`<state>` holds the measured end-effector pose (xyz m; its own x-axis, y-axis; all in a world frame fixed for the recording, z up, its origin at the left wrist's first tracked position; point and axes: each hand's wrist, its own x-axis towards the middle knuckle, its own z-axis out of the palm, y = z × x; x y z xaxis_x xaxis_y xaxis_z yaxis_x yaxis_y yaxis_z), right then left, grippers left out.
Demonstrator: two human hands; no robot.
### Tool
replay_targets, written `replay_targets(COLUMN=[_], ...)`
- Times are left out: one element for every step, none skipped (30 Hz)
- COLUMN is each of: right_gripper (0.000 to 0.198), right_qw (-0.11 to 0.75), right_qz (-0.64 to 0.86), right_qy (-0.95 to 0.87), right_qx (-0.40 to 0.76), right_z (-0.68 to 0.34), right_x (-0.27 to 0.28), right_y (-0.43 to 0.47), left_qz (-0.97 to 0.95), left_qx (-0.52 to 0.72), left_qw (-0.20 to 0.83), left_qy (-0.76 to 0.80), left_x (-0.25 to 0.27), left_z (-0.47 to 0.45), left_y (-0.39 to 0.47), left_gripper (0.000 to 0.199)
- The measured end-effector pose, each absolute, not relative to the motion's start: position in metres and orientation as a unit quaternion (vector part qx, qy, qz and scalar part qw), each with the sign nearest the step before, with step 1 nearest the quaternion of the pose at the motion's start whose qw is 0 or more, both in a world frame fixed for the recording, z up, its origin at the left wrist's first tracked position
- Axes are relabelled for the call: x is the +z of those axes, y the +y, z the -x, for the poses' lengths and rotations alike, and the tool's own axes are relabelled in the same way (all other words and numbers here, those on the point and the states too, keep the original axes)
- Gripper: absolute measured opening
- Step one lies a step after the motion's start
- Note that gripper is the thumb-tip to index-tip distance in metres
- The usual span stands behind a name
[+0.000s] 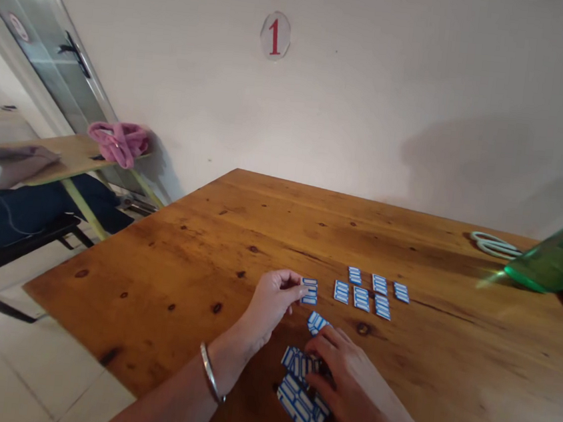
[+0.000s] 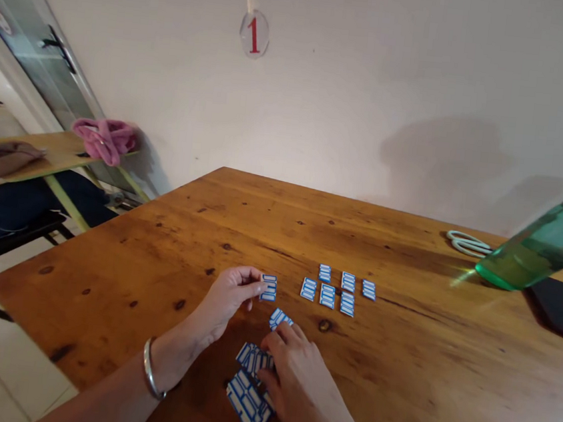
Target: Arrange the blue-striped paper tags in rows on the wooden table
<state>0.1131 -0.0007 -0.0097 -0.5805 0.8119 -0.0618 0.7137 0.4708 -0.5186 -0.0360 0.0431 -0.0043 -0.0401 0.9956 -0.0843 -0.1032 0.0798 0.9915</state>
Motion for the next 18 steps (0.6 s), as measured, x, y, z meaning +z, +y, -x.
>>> replay_targets(right_gripper=[0.018,0.017,0.016,0.015,0.014,0.013,0.013,0.013,0.014,0.015,0.016,0.017,0.017,0.018,0.018,0.017,0.017,0.016], right_qw=[0.088,0.081,0.076,0.073,0.071,0.070,0.069,0.068,0.066,0.063,0.059,0.053,0.048,0.041,0.035,0.030,0.027,0.026], right_qz=[0.448,0.447,0.445,0.443,0.440,0.438,0.437,0.438,0.439,0.441,0.444,0.447,0.448,0.450,0.451,0.452,0.453,0.453], right_qy=[-0.854,-0.855,-0.857,-0.858,-0.859,-0.860,-0.861,-0.861,-0.861,-0.861,-0.861,-0.861,-0.862,-0.862,-0.862,-0.862,-0.862,-0.862], right_qx=[0.251,0.250,0.250,0.250,0.250,0.251,0.251,0.250,0.247,0.244,0.241,0.237,0.233,0.230,0.228,0.228,0.227,0.225], right_z=[-0.1124,-0.1120,-0.1118,-0.1119,-0.1121,-0.1123,-0.1124,-0.1124,-0.1123,-0.1118,-0.1111,-0.1102,-0.1091,-0.1080,-0.1069,-0.1060,-0.1052,-0.1047], right_x=[-0.0100,-0.0103,-0.0105,-0.0108,-0.0112,-0.0116,-0.0119,-0.0122,-0.0122,-0.0118,-0.0110,-0.0099,-0.0085,-0.0071,-0.0058,-0.0048,-0.0042,-0.0040], right_y=[-0.0004,-0.0001,0.0002,0.0005,0.0006,0.0007,0.0007,0.0006,0.0005,0.0002,-0.0001,-0.0004,-0.0007,-0.0009,-0.0011,-0.0013,-0.0014,-0.0015], left_qz=[-0.442,-0.442,-0.443,-0.446,-0.453,-0.461,-0.468,-0.475,-0.479,-0.483,-0.488,-0.495,-0.502,-0.509,-0.516,-0.524,-0.532,-0.542], left_qx=[0.514,0.511,0.505,0.498,0.488,0.479,0.472,0.468,0.466,0.465,0.465,0.463,0.460,0.457,0.454,0.450,0.445,0.438], left_qw=[0.534,0.534,0.534,0.532,0.528,0.523,0.518,0.513,0.509,0.505,0.501,0.495,0.490,0.485,0.480,0.474,0.471,0.467], left_qy=[0.506,0.509,0.513,0.520,0.527,0.534,0.539,0.541,0.542,0.543,0.543,0.544,0.544,0.545,0.545,0.546,0.545,0.545], left_x=[-0.0045,-0.0047,-0.0049,-0.0049,-0.0049,-0.0048,-0.0047,-0.0045,-0.0042,-0.0040,-0.0039,-0.0038,-0.0039,-0.0042,-0.0048,-0.0057,-0.0069,-0.0085], left_z=[0.0359,0.0360,0.0362,0.0365,0.0368,0.0372,0.0376,0.0380,0.0383,0.0385,0.0387,0.0388,0.0389,0.0390,0.0391,0.0392,0.0393,0.0395], left_y=[0.0434,0.0437,0.0441,0.0444,0.0447,0.0448,0.0448,0.0447,0.0446,0.0444,0.0442,0.0441,0.0442,0.0444,0.0447,0.0452,0.0458,0.0463], left_gripper=[0.011,0.011,0.010,0.008,0.007,0.005,0.004,0.003,0.002,0.002,0.002,0.003,0.003,0.004,0.004,0.004,0.004,0.004])
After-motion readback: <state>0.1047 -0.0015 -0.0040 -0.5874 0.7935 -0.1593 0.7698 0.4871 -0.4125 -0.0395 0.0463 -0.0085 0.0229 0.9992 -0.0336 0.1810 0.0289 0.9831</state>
